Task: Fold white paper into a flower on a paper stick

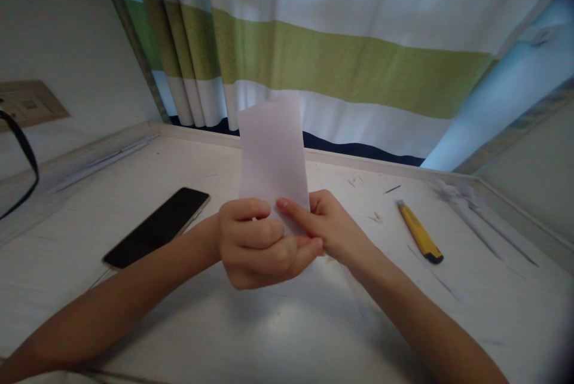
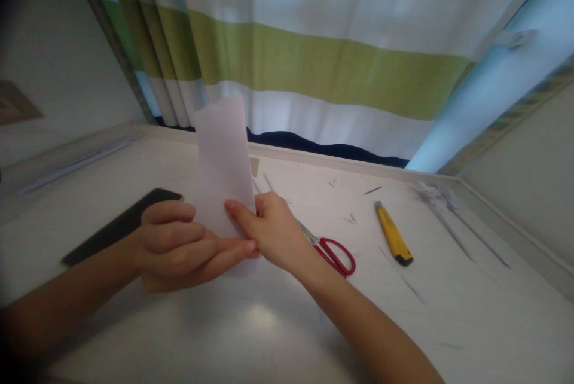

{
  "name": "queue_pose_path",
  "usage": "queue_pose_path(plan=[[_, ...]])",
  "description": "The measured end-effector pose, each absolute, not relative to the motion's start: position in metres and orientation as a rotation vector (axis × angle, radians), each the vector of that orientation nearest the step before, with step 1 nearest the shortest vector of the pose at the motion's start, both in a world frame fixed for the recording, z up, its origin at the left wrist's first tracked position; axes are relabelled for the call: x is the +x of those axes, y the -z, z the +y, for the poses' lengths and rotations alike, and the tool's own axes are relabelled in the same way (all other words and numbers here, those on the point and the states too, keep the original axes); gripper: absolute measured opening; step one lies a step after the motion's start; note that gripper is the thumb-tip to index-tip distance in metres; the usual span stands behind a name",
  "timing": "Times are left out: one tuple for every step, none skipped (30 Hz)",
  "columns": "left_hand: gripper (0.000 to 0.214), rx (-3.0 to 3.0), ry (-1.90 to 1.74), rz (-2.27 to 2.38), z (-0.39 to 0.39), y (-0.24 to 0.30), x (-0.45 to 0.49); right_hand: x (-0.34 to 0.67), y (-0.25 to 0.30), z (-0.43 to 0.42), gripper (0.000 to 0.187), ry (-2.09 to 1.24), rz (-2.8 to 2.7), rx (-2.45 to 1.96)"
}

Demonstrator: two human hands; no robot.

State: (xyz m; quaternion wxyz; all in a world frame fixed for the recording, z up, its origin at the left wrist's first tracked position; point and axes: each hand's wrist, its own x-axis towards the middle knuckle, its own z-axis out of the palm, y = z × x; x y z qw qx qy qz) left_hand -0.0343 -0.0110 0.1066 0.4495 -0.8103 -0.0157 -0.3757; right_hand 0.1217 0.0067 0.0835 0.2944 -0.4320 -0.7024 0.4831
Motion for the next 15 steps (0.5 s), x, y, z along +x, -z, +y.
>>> queue_pose_path(plan=[[0.019, -2.002, 0.943, -0.035, -0.011, -0.107, -0.034, 0.121, -0.083, 0.007, 0.042, -1.293, -1.871, -1.152], [0.019, -2.008, 0.947, -0.036, -0.011, -0.108, -0.033, 0.121, -0.083, 0.008, 0.042, -1.295, -1.874, -1.154], [0.019, -2.019, 0.945, -0.043, -0.012, -0.109, -0.032, 0.121, -0.083, 0.008, 0.042, -1.289, -1.877, -1.161], [0.02, -2.039, 0.936, -0.049, -0.012, -0.11, -0.032, 0.121, -0.083, 0.009, 0.042, -1.278, -1.883, -1.17], [0.021, -2.063, 0.927, -0.067, -0.012, -0.11, -0.031, 0.12, -0.084, 0.009, 0.042, -1.261, -1.888, -1.178], [0.021, -2.084, 0.927, -0.084, -0.011, -0.109, -0.031, 0.12, -0.085, 0.009, 0.042, -1.25, -1.895, -1.183], [0.021, -2.098, 0.938, -0.08, -0.01, -0.108, -0.031, 0.12, -0.086, 0.009, 0.042, -1.247, -1.9, -1.185], [0.022, -2.101, 0.964, -0.063, -0.009, -0.106, -0.031, 0.12, -0.086, 0.008, 0.041, -1.249, -1.901, -1.186], [0.022, -2.1, 0.994, -0.042, -0.008, -0.104, -0.031, 0.12, -0.087, 0.008, 0.041, -1.254, -1.901, -1.185], [0.023, -2.099, 1.02, -0.021, -0.006, -0.102, -0.031, 0.119, -0.088, 0.008, 0.041, -1.255, -1.902, -1.184], [0.023, -2.102, 1.04, -0.014, -0.005, -0.1, -0.031, 0.119, -0.088, 0.007, 0.04, -1.25, -1.904, -1.187], [0.024, -2.115, 1.045, -0.036, -0.004, -0.099, -0.03, 0.119, -0.088, 0.007, 0.04, -1.238, -1.91, -1.192], [0.024, -2.135, 1.04, -0.086, -0.004, -0.098, -0.03, 0.119, -0.088, 0.007, 0.039, -1.22, -1.916, -1.2], [0.022, -2.161, 1.022, -0.13, -0.004, -0.098, -0.029, 0.118, -0.088, 0.007, 0.039, -1.204, -1.924, -1.206], [0.02, -2.19, 0.994, -0.155, -0.004, -0.098, -0.028, 0.118, -0.088, 0.007, 0.039, -1.184, -1.935, -1.215]])
